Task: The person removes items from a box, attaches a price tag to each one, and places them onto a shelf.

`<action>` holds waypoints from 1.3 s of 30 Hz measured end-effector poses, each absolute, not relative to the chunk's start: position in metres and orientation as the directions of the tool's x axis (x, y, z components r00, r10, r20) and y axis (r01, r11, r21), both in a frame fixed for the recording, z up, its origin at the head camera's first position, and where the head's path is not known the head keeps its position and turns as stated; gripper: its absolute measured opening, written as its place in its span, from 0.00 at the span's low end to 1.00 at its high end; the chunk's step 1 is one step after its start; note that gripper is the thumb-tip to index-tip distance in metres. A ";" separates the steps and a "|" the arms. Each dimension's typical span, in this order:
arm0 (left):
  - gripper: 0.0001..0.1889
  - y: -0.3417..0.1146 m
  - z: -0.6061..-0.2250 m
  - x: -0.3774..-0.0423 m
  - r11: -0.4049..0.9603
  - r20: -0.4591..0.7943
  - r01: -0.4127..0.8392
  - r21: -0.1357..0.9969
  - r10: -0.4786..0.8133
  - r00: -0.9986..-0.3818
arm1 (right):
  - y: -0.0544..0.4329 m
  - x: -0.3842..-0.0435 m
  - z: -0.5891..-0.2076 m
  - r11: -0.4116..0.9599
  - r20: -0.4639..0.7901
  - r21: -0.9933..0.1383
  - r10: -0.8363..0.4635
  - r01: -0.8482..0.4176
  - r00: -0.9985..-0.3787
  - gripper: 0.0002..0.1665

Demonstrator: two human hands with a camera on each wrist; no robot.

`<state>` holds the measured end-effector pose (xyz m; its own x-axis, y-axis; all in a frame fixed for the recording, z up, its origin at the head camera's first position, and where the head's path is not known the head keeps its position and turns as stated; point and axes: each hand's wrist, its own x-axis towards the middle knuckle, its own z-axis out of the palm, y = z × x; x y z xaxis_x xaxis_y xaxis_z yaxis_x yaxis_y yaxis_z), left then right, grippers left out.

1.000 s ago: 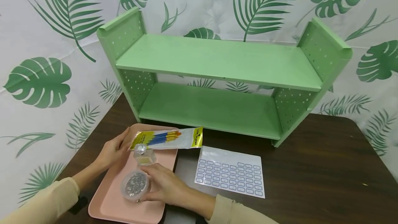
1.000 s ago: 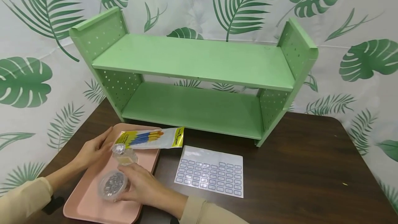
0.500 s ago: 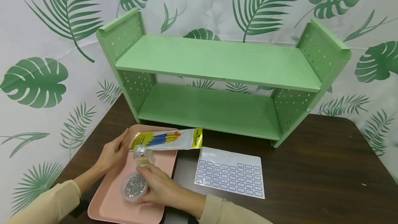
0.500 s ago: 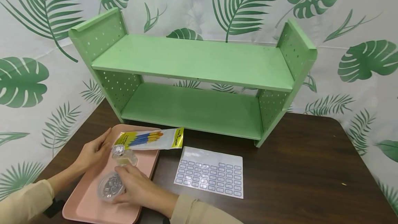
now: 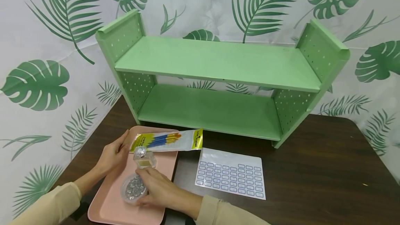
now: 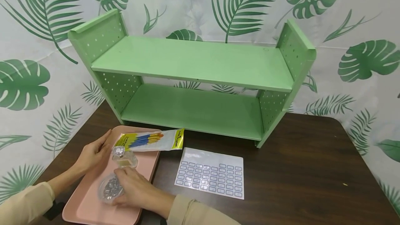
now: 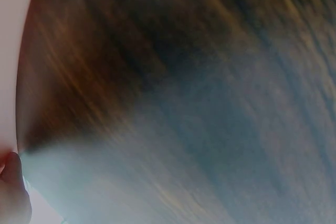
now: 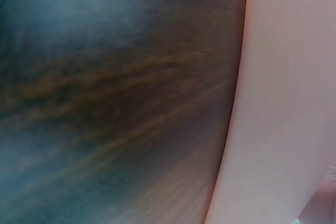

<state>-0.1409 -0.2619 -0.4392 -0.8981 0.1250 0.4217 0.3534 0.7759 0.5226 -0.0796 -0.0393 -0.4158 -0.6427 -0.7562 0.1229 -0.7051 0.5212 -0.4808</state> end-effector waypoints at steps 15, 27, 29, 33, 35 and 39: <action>0.26 -0.261 -0.445 -0.138 0.754 0.439 0.367 0.545 0.116 -0.891 | -0.039 -0.079 -0.417 0.538 0.130 -0.470 -0.742 -0.700 -0.657 0.44; 0.27 -0.261 -0.446 -0.138 0.767 0.430 0.355 0.535 0.114 -0.896 | -0.006 -0.074 -0.395 0.436 0.260 -0.589 -0.695 -0.680 -0.671 0.45; 0.27 -0.262 -0.446 -0.139 0.759 0.430 0.357 0.544 0.114 -0.896 | 0.008 -0.072 -0.388 0.422 0.279 -0.606 -0.681 -0.674 -0.677 0.46; 0.27 -0.262 -0.443 -0.140 0.761 0.419 0.346 0.549 0.107 -0.902 | 0.042 -0.069 -0.376 0.398 0.300 -0.662 -0.636 -0.635 -0.711 0.46; 0.27 -0.261 -0.441 -0.140 0.766 0.410 0.339 0.547 0.107 -0.906 | 0.061 -0.067 -0.372 0.402 0.303 -0.688 -0.598 -0.605 -0.742 0.46; 0.27 -0.261 -0.438 -0.141 0.772 0.407 0.337 0.539 0.111 -0.907 | 0.099 -0.062 -0.375 0.413 0.318 -0.714 -0.529 -0.566 -0.787 0.47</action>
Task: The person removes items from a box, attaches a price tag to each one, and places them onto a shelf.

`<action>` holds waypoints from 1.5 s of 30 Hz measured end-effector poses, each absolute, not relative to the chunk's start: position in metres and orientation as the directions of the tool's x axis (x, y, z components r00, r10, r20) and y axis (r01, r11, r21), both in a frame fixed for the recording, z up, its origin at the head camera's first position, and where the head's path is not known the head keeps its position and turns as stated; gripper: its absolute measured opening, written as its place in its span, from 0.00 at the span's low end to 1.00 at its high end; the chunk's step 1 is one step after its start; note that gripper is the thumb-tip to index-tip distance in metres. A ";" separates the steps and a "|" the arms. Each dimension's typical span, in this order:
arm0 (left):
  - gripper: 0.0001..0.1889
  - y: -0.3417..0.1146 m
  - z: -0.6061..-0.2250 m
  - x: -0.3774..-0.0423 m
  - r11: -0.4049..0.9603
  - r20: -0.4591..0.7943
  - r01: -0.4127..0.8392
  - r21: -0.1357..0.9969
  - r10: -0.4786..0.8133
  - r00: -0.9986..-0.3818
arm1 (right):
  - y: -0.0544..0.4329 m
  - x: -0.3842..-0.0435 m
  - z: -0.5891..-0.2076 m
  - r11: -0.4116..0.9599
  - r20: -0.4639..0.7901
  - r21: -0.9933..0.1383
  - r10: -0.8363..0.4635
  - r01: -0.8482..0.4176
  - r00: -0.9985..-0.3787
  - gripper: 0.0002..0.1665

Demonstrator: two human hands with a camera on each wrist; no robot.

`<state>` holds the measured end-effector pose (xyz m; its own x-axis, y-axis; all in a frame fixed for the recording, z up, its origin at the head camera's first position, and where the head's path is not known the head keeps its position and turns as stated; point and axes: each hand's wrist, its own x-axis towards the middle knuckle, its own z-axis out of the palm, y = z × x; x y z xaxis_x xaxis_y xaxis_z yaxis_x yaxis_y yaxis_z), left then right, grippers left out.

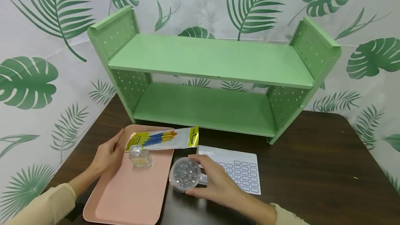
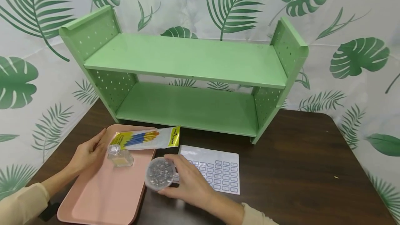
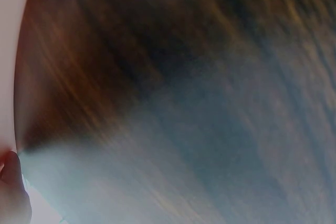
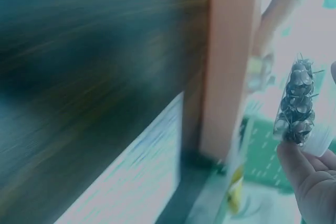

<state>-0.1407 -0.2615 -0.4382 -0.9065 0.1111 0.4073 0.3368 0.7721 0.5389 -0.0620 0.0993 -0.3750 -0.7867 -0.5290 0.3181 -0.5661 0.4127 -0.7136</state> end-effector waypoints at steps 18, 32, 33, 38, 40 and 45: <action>0.27 -0.260 -0.438 -0.142 0.782 0.382 0.309 0.541 0.099 -0.919 | 0.193 -0.025 -0.419 0.488 0.233 -0.725 -0.490 -0.486 -0.840 0.42; 0.27 -0.260 -0.437 -0.142 0.772 0.382 0.316 0.551 0.103 -0.918 | 0.211 -0.019 -0.431 0.538 0.310 -0.637 -0.477 -0.552 -0.823 0.42; 0.27 -0.260 -0.437 -0.142 0.772 0.381 0.316 0.552 0.104 -0.919 | 0.212 -0.019 -0.431 0.554 0.319 -0.617 -0.473 -0.559 -0.821 0.43; 0.27 -0.260 -0.437 -0.142 0.771 0.377 0.314 0.555 0.104 -0.920 | 0.214 -0.019 -0.430 0.613 0.338 -0.539 -0.471 -0.578 -0.815 0.44; 0.27 -0.260 -0.437 -0.142 0.770 0.375 0.312 0.557 0.102 -0.922 | 0.215 -0.019 -0.430 0.617 0.323 -0.544 -0.471 -0.568 -0.821 0.44; 0.27 -0.260 -0.438 -0.142 0.773 0.378 0.308 0.554 0.096 -0.921 | 0.215 -0.018 -0.431 0.616 0.330 -0.541 -0.471 -0.573 -0.818 0.44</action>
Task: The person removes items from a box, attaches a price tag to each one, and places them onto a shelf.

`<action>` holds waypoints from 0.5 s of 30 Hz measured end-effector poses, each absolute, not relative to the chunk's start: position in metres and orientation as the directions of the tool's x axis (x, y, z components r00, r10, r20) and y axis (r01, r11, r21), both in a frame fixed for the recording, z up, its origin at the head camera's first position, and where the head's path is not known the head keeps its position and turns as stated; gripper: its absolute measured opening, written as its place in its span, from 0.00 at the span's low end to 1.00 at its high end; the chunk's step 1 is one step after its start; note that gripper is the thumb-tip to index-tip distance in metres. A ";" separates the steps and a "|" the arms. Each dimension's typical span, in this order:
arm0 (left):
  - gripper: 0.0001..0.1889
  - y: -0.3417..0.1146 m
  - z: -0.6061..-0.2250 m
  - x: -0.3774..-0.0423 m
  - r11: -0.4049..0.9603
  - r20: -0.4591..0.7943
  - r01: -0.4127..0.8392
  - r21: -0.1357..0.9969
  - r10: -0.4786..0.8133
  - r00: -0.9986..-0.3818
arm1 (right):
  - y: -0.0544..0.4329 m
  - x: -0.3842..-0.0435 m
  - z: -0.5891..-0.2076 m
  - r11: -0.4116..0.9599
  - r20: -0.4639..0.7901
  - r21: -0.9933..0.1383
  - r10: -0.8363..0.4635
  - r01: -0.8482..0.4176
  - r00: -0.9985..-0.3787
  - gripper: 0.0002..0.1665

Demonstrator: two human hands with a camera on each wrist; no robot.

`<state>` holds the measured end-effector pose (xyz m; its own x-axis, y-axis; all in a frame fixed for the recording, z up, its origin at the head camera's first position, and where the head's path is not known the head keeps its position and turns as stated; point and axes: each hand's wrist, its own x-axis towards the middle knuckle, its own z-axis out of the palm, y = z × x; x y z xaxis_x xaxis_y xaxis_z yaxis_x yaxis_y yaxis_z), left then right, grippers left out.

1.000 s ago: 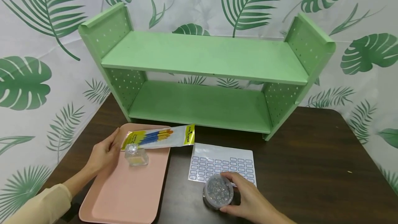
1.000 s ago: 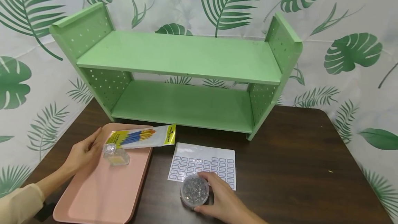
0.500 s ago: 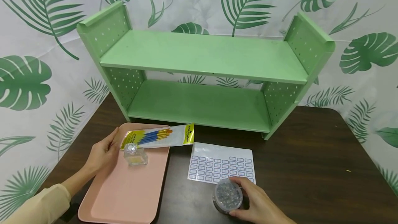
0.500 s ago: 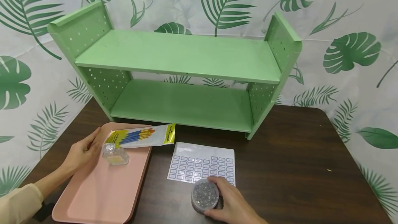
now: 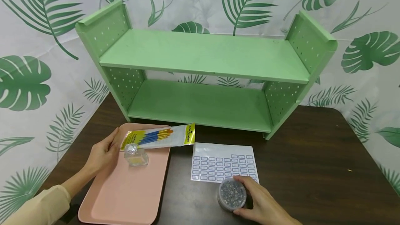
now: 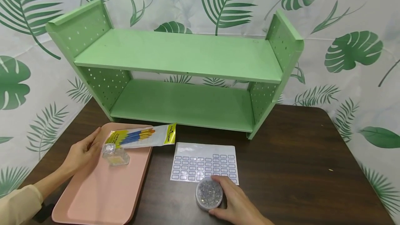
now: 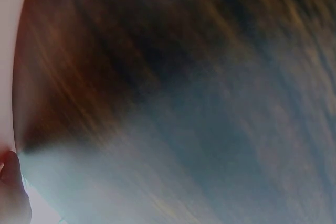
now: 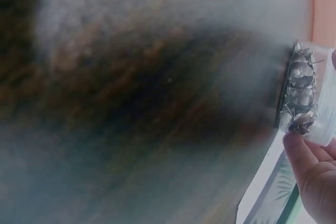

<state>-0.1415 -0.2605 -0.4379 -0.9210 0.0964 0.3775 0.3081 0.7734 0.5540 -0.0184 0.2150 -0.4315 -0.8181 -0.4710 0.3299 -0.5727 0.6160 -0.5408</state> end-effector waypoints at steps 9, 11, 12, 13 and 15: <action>0.27 -0.261 -0.438 -0.142 0.778 0.379 0.304 0.549 0.092 -0.921 | 0.217 -0.018 -0.431 0.630 0.321 -0.529 -0.471 -0.568 -0.822 0.47; 0.27 -0.261 -0.438 -0.142 0.780 0.379 0.304 0.548 0.092 -0.921 | 0.219 -0.019 -0.429 0.620 0.288 -0.569 -0.465 -0.540 -0.837 0.48; 0.27 -0.262 -0.439 -0.142 0.780 0.380 0.304 0.547 0.092 -0.920 | 0.221 -0.021 -0.428 0.605 0.279 -0.598 -0.458 -0.526 -0.844 0.48; 0.27 -0.262 -0.439 -0.142 0.779 0.380 0.306 0.547 0.094 -0.920 | 0.223 -0.024 -0.427 0.596 0.282 -0.617 -0.443 -0.514 -0.851 0.46; 0.27 -0.262 -0.439 -0.142 0.778 0.381 0.309 0.547 0.097 -0.919 | 0.228 -0.033 -0.424 0.570 0.292 -0.670 -0.386 -0.475 -0.875 0.40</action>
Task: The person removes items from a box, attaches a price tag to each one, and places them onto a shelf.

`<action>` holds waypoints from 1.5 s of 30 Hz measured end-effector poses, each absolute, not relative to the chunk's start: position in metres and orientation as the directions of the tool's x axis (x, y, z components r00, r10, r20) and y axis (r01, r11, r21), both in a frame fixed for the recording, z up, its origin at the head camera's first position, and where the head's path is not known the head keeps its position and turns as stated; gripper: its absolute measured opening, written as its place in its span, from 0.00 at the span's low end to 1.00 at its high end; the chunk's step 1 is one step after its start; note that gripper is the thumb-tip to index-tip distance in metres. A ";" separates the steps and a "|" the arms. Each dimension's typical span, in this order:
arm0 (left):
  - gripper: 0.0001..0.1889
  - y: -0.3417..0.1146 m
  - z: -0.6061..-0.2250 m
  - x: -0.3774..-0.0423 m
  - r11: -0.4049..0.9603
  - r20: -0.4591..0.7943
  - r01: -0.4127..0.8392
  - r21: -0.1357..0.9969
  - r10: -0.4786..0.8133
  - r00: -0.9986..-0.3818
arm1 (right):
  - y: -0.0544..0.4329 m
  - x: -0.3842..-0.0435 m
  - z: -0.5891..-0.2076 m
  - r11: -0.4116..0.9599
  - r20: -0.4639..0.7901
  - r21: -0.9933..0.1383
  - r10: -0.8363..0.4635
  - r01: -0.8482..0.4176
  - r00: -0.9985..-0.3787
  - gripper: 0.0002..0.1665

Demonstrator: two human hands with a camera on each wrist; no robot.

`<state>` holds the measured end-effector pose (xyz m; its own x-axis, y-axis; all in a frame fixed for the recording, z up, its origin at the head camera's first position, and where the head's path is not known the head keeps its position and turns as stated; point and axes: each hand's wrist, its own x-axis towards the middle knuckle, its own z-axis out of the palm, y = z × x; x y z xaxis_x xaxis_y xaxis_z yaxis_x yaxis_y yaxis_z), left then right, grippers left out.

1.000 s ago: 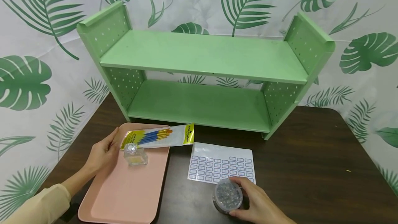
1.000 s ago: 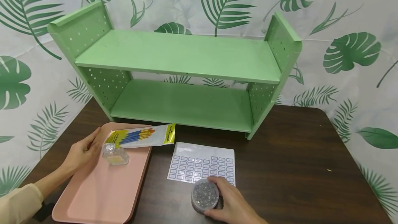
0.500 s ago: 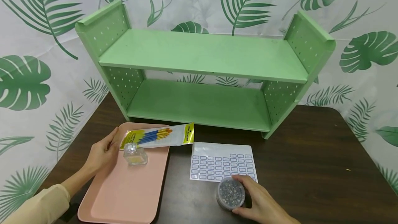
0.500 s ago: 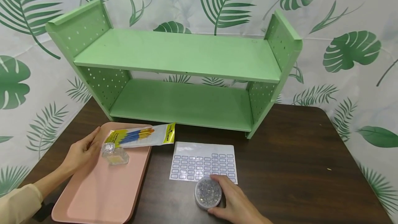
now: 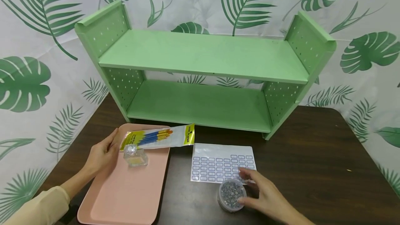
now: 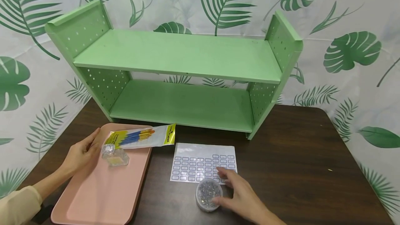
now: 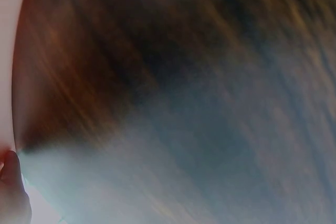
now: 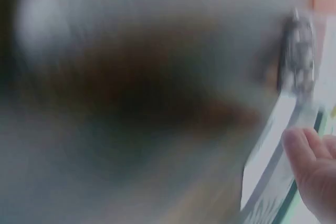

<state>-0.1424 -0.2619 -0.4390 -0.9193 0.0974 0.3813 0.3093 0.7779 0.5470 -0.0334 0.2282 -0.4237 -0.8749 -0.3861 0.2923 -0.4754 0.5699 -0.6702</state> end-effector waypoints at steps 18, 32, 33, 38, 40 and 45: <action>0.27 -0.262 -0.443 -0.140 0.775 0.388 0.312 0.549 0.094 -0.917 | 0.257 -0.120 -0.432 0.796 0.150 -0.588 -0.067 -0.143 -0.986 0.19; 0.26 -0.262 -0.440 -0.141 0.777 0.390 0.322 0.540 0.108 -0.915 | 0.258 -0.131 -0.428 0.830 0.086 -0.545 -0.079 -0.113 -0.993 0.11; 0.26 -0.262 -0.440 -0.141 0.777 0.389 0.323 0.540 0.109 -0.915 | 0.258 -0.132 -0.428 0.831 0.087 -0.544 -0.083 -0.117 -0.993 0.11; 0.26 -0.263 -0.441 -0.141 0.780 0.387 0.323 0.535 0.113 -0.915 | 0.258 -0.133 -0.428 0.835 0.096 -0.535 -0.089 -0.127 -0.991 0.08; 0.26 -0.263 -0.441 -0.141 0.782 0.389 0.323 0.533 0.112 -0.914 | 0.258 -0.133 -0.429 0.836 0.096 -0.534 -0.085 -0.124 -0.992 0.07; 0.26 -0.262 -0.441 -0.142 0.776 0.393 0.330 0.538 0.115 -0.912 | 0.257 -0.133 -0.429 0.829 0.098 -0.548 -0.075 -0.116 -0.992 0.06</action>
<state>-0.1419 -0.2619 -0.4410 -0.9123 0.1153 0.3930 0.3297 0.7760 0.5376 -0.1335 0.2573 -0.4290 -0.9924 -0.0746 0.0981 -0.1164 0.8285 -0.5477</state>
